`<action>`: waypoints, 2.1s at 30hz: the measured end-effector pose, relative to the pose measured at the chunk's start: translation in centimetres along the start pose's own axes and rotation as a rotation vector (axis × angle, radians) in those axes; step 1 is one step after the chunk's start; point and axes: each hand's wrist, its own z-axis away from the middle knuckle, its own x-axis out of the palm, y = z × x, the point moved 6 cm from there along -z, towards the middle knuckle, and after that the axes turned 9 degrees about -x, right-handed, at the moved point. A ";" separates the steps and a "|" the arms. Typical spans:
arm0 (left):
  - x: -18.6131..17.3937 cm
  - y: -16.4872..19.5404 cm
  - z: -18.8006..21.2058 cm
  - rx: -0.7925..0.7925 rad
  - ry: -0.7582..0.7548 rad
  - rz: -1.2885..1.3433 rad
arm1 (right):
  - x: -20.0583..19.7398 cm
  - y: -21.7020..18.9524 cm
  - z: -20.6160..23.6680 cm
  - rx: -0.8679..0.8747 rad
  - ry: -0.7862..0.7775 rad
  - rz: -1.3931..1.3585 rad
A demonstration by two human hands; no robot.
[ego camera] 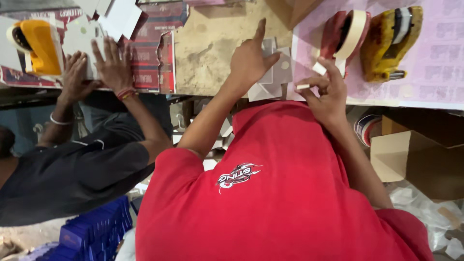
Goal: The person assembles small white cardboard boxes by folding flaps and applying tape to secure them. They repeatedly pick up flat pieces, fold them into box shapes, and use a tape dispenser to seal the edges.
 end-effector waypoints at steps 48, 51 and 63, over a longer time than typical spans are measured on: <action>1.7 -3.0 -1.4 0.221 0.466 -0.046 | 9.4 9.6 -9.6 -0.016 -0.139 -0.464; 1.8 -3.1 -1.5 0.210 0.491 -0.050 | 9.8 10.7 -9.4 0.134 -0.097 -0.624; 2.2 -3.9 -2.2 0.192 0.525 -0.084 | 9.7 12.4 -9.6 0.240 -0.004 -0.612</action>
